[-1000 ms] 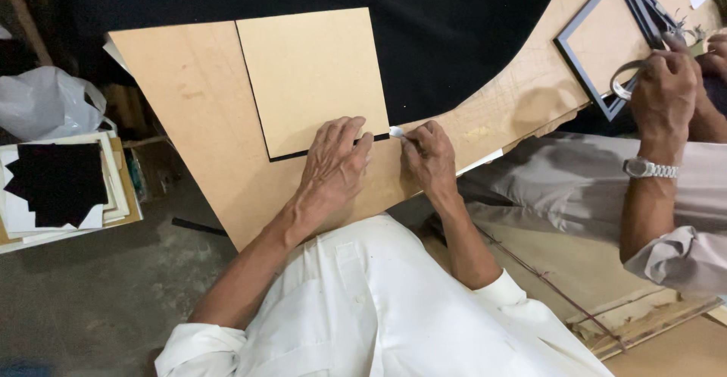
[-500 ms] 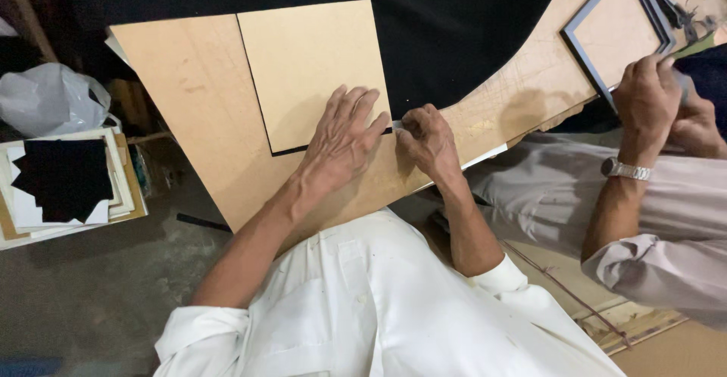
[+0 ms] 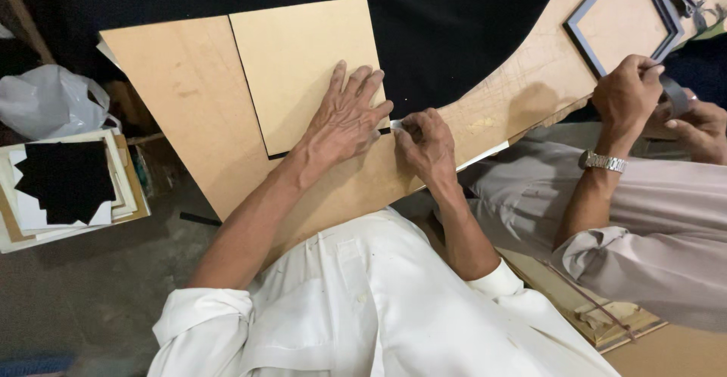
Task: The person assembles picture frames by placing black fabric over cardboard templates, aligning edges, and securing them with a small tool. They repeatedly adjust the fabric and templates, then lift and reposition the assembled units on the workbench.
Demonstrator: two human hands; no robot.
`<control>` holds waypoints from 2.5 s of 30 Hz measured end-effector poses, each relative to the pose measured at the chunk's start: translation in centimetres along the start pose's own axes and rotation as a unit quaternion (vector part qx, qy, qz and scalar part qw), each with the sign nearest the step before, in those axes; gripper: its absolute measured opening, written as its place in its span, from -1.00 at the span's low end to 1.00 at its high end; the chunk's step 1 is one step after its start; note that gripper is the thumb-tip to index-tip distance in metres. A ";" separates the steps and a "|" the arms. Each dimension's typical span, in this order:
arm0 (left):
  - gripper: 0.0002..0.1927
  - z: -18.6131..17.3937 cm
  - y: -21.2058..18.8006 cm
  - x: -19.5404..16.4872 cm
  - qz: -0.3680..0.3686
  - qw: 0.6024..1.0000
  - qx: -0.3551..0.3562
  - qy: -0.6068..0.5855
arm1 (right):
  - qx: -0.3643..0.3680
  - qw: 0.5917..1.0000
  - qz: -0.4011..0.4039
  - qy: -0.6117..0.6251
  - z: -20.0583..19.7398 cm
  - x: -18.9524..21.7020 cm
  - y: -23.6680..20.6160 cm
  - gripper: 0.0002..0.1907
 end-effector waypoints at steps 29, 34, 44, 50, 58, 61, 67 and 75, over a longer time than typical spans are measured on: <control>-0.50 -0.7 -0.2 0.2 0.000 1.000 -0.022 -0.019 | 0.028 0.996 -0.042 -0.080 -0.5 -0.4 0.6 -0.82; -0.47 -1.0 -0.5 0.8 -0.001 0.999 -0.035 -0.025 | 0.044 0.995 -0.074 -0.055 0.0 0.6 0.2 -0.82; -0.45 -0.7 -0.7 0.9 -0.011 1.000 -0.022 -0.007 | -0.021 0.997 -0.018 0.076 -1.1 -0.9 -1.3 -0.81; -0.10 -2.6 -0.3 1.7 -0.053 0.995 -0.052 -0.060 | -0.051 0.977 -0.016 0.208 -2.7 -2.2 -1.3 -0.74; 0.09 -6.5 0.7 9.1 -0.254 0.965 0.008 0.058 | -0.039 0.970 -0.073 0.228 -2.4 0.6 -0.4 -0.90; 0.22 -6.8 0.6 8.9 -0.286 0.953 0.049 0.086 | -0.049 0.959 -0.092 0.264 -2.3 2.6 0.5 -0.93; 0.30 -5.8 0.7 7.7 -0.361 0.919 0.155 0.035 | -0.003 0.933 -0.103 0.344 -1.6 6.9 6.4 -0.83; 0.29 -5.0 0.8 8.3 -0.400 0.909 0.116 0.013 | 0.151 0.923 -0.283 0.211 6.4 14.7 17.7 -0.87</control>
Point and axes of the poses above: each hand's wrist, its own y-axis towards the middle knuckle, its own z-axis out of the palm, x = y × z, the point moved 5 cm from there along y, towards the middle knuckle, and after that the axes turned 8 degrees about y, right-handed, at the moved point
